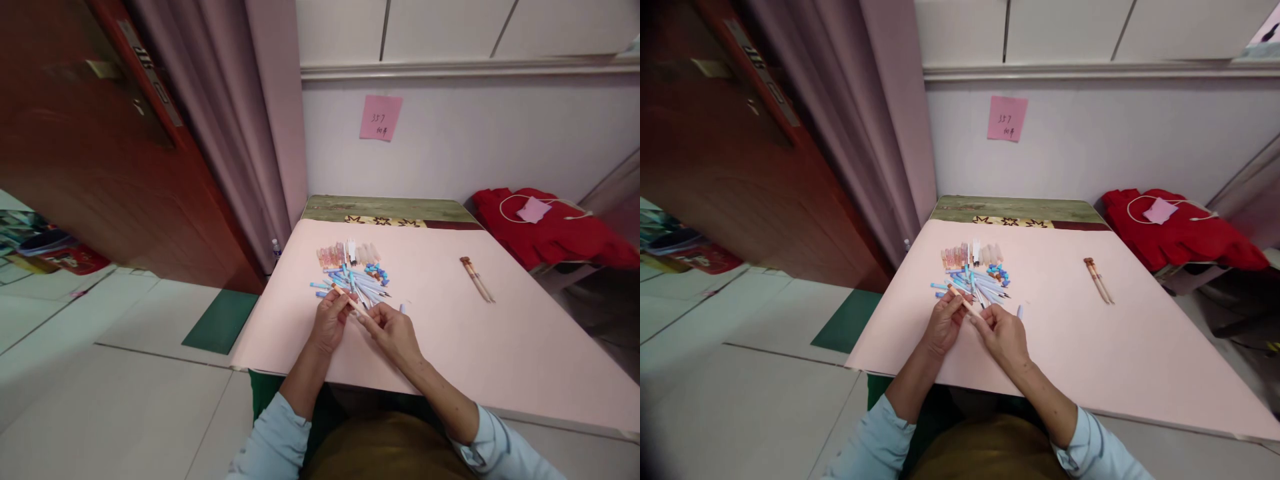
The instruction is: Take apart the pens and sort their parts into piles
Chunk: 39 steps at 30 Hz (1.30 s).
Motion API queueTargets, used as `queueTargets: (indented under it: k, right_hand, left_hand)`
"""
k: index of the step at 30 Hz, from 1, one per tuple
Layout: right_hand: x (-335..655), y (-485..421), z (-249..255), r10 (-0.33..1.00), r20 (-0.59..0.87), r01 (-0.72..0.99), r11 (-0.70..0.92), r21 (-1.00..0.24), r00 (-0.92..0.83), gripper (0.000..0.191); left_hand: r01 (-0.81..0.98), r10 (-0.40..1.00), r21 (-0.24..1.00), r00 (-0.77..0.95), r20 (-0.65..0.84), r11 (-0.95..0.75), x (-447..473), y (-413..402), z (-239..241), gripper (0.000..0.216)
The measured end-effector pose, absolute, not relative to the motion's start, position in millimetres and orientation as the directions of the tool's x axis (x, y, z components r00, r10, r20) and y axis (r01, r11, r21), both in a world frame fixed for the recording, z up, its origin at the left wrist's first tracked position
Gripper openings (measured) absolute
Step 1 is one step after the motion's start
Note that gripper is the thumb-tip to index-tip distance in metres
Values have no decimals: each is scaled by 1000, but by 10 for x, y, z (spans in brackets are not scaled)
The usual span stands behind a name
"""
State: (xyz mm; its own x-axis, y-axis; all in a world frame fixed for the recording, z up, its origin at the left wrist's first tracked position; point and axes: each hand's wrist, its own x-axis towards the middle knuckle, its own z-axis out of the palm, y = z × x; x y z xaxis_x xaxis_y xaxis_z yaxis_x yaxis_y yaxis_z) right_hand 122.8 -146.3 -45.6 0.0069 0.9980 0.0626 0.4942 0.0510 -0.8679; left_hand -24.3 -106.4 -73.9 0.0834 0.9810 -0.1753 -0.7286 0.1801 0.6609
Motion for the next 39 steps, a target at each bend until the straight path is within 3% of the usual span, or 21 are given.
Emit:
queueTargets:
  k: [5,8,18,24,31,35,39]
  right_hand:
    - [1173,-1453,-498,959,-245,76,-237,-969,-144,49]
    - [1167,-1443,-528,930,-298,-43,-313,-949,-214,50]
    - [1232,-1467,-514,1000,-13,236,-7,-972,-22,38]
    - [1244,-1520,-472,987,159,516,124,-847,25,33]
    - [1242,-1553,-449,973,231,641,166,-749,18,33]
    - [1231,-1557,-442,987,159,541,138,-830,-9,34]
    - [1208,-1552,-448,992,-69,186,-49,-981,-103,39]
  left_hand:
    - [-703,981,685,123,-147,191,-256,-1075,-745,23]
    - [-703,981,685,116,-154,191,-258,-1074,-733,24]
    - [-711,975,671,103,-197,211,-228,-1074,-711,29]
    - [-672,974,706,176,-144,226,-233,-1113,-679,21]
    - [-688,977,695,148,-151,211,-242,-1104,-708,19]
    - [-675,977,707,155,-146,212,-253,-1106,-722,18]
    - [-642,979,740,157,-129,201,-261,-1119,-708,19]
